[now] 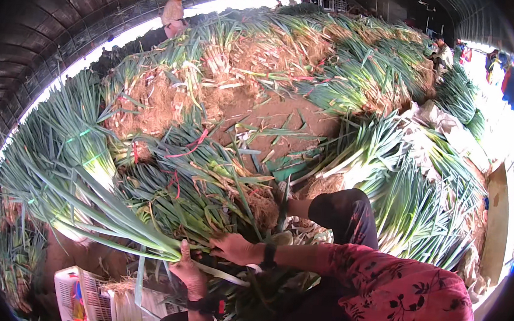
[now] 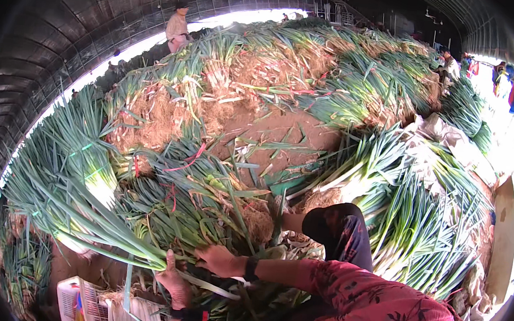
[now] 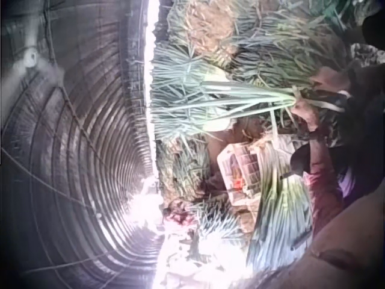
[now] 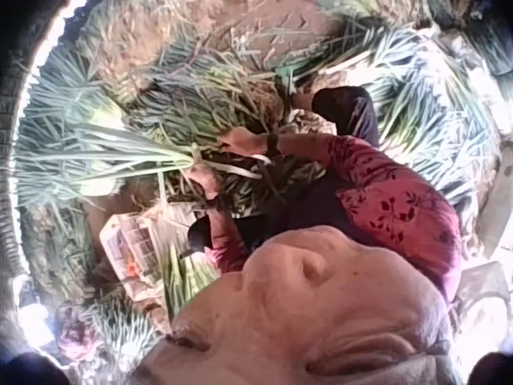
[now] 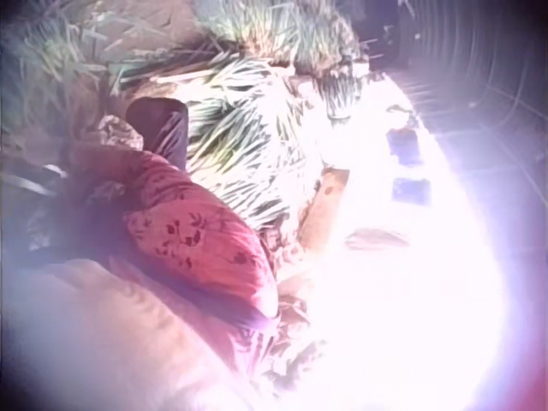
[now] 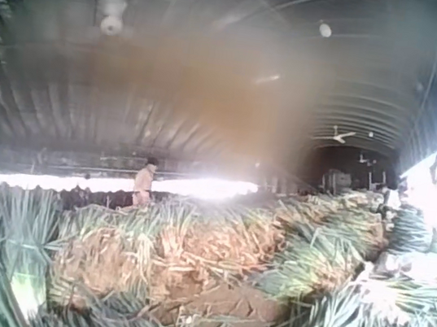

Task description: The person peels the outer layers from individual leeks by hand, places them into a bundle, and trims the roots of the bundle using a blade.

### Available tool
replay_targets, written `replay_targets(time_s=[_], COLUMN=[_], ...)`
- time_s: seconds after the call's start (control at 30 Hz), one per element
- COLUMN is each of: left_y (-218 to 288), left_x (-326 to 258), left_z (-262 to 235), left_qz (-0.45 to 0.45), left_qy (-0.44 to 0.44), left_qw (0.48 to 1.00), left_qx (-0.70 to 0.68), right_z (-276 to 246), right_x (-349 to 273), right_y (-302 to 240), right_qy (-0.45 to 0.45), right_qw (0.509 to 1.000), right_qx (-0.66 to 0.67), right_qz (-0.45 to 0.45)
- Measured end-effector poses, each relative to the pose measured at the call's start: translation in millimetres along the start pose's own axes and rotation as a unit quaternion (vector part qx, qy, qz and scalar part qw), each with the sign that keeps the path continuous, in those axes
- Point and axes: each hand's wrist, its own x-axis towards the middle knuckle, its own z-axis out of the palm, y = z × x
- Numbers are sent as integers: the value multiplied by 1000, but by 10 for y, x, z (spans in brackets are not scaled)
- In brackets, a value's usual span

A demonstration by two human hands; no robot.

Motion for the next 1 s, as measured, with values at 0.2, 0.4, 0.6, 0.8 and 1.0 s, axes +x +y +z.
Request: replay_targets(time_s=[0.2,0.4,0.6,0.8,1.0], left_y=[-135,-222,-89,-169,-1], left_x=[46,70,66,124,-74], left_z=[-59,-106,-79,-80,-134], left_qz=[-5,64,58,-50,-32], left_qy=[-37,-60,-52,64,72], left_qw=[999,995,993,995,996], left_qx=[24,52,85,50,40], right_z=[5,141,-549,-2530,-3946], right_x=[41,-63,301,1322,1436], right_y=[65,-52,272,1242,1322], right_qy=[-59,-48,-48,28,136], right_qw=[998,998,995,887,836], right_qx=[26,-16,-65,-414,-405], right_qz=[1,-32,55,203,343])
